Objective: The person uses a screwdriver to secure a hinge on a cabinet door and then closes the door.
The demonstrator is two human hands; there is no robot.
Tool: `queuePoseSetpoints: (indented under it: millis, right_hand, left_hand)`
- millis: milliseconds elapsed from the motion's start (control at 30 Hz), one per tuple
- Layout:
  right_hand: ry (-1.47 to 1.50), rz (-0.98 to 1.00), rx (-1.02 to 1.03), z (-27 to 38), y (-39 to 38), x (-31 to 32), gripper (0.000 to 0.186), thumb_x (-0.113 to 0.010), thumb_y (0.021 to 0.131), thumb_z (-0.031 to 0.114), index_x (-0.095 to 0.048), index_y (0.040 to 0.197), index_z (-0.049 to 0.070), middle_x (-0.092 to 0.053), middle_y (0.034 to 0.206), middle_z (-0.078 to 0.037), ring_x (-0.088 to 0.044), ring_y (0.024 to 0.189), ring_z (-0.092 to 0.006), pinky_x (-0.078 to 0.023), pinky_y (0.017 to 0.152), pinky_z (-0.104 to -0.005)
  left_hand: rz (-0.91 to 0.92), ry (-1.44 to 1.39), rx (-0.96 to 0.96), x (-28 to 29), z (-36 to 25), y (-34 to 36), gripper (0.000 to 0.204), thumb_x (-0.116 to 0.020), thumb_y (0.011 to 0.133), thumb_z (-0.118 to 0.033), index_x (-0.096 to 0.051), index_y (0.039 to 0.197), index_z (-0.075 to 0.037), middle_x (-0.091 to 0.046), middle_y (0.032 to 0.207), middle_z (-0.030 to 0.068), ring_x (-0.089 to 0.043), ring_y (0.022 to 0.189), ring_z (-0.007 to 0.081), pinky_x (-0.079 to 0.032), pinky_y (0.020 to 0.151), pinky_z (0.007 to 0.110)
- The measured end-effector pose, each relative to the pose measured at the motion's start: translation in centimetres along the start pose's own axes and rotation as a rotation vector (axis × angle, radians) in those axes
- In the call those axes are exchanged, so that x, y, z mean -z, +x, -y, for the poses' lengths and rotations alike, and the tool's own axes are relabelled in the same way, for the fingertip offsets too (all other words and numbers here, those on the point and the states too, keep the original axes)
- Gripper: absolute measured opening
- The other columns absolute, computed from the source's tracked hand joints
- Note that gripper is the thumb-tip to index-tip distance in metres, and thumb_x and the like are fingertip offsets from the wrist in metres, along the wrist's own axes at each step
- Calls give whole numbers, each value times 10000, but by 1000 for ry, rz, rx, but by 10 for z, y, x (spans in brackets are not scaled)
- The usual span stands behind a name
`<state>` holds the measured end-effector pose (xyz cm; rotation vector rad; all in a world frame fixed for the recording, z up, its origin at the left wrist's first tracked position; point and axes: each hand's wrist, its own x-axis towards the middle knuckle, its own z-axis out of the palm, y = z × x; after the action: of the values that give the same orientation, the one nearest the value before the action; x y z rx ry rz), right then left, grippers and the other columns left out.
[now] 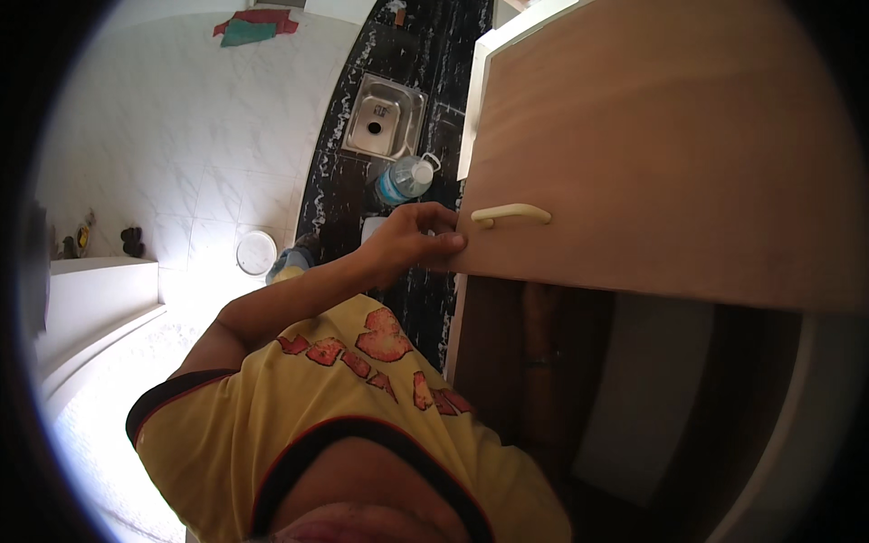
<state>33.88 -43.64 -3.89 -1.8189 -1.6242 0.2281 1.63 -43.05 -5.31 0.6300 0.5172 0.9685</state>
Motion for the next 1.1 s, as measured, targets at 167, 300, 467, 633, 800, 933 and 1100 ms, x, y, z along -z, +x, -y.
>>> queuePoseSetpoints:
  millis: [167, 300, 467, 633, 800, 933, 1100]
  right_hand:
    - [23, 71, 40, 19, -14, 11, 346, -649, 1020, 191, -651, 1301, -11, -660, 1344, -185, -591, 1265, -236, -446, 1091, -409]
    - [23, 121, 48, 33, -25, 14, 350, -651, 1016, 193, -651, 1301, -9, -661, 1342, -185, -593, 1263, -239, -448, 1089, -411]
    - [-3, 162, 18, 42, -45, 23, 354, -654, 1011, 195, -651, 1302, -7, -662, 1340, -185, -595, 1261, -243, -450, 1086, -413]
    - [-33, 197, -8, 42, -54, 27, 358, -656, 1007, 197, -651, 1302, -4, -662, 1338, -185, -597, 1258, -247, -453, 1084, -415]
    - [-113, 181, 121, 63, -69, 20, 362, -659, 1002, 200, -651, 1302, -2, -663, 1335, -185, -600, 1256, -251, -456, 1081, -417]
    - [-22, 276, 253, 54, -14, -45, 365, -661, 998, 201, -651, 1302, 0, -664, 1333, -185, -601, 1254, -255, -458, 1079, -419]
    - [-93, 211, 227, 58, -39, -30, 369, -663, 993, 204, -651, 1303, 3, -665, 1331, -185, -604, 1251, -259, -461, 1076, -422]
  left_hand:
    - [17, 50, -23, 4, 16, 14, 635, -864, 863, -254, -513, 1299, 44, -628, 1016, 100, -698, 827, 180, -629, 768, 316]
    - [-118, 64, -93, -5, 29, 17, 887, -917, 792, -357, -404, 1386, 56, -633, 1052, 151, -693, 915, 219, -624, 756, 325]
    - [54, -54, 15, -1, 23, 13, 841, -900, 814, -332, -471, 1401, 91, -653, 1091, 162, -691, 973, 229, -626, 772, 333]
    - [50, -70, 30, -1, 31, 18, 648, -834, 886, -314, -554, 1377, 2, -693, 1078, 92, -667, 959, 154, -582, 737, 292]
    - [241, -354, 81, -15, 40, 1, 565, -770, 939, -291, -526, 1380, -34, -675, 1175, 73, -693, 1039, 188, -599, 832, 331]
    - [151, -324, -25, 14, 38, -8, 555, -748, 948, -280, -510, 1382, -29, -647, 1192, 91, -660, 1073, 219, -598, 832, 403]
    - [299, -144, 389, 20, 55, -1, 882, -700, 993, -395, -160, 1633, -119, -279, 1612, 238, -272, 1505, 332, -285, 1213, 429]
